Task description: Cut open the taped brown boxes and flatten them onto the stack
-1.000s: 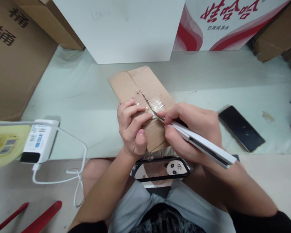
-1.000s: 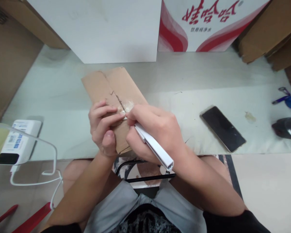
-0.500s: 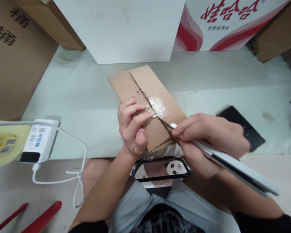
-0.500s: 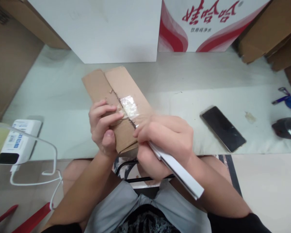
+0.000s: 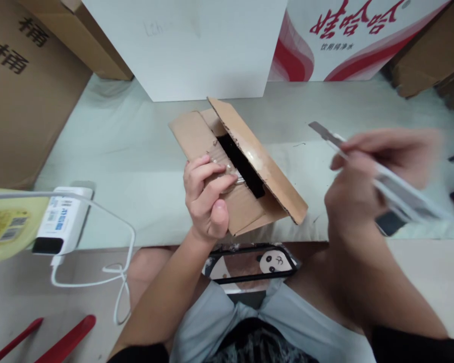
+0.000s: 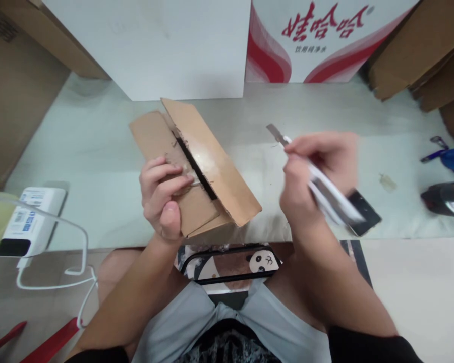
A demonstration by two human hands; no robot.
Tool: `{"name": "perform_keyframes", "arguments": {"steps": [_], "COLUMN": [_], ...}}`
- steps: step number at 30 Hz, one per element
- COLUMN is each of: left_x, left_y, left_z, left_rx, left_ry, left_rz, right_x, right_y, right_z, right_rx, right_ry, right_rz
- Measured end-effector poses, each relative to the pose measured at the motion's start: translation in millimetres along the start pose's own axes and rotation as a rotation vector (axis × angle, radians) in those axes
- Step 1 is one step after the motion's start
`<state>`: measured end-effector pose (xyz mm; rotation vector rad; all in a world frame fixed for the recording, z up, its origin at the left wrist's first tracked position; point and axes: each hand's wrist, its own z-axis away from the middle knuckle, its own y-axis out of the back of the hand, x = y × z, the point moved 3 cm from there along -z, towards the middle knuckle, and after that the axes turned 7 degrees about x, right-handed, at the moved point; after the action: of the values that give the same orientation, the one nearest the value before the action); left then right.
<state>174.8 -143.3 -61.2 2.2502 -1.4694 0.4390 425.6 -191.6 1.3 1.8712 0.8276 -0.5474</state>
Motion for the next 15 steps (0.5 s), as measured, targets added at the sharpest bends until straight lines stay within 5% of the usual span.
{"name": "perform_keyframes", "arguments": {"steps": [7, 15], "left_x": [0.8, 0.6], "left_y": [0.2, 2.1], "left_z": [-2.1, -4.7], "left_rx": [-0.005, -0.04], "left_ry": [0.002, -0.015], "left_rz": [0.015, 0.02], "right_x": [56.7, 77.3], "right_y": [-70.0, -85.7], "right_z": [-17.7, -16.5], "right_rx": [-0.081, -0.103], "right_ry": [-0.113, -0.258], "right_rz": [0.235, 0.303]}}
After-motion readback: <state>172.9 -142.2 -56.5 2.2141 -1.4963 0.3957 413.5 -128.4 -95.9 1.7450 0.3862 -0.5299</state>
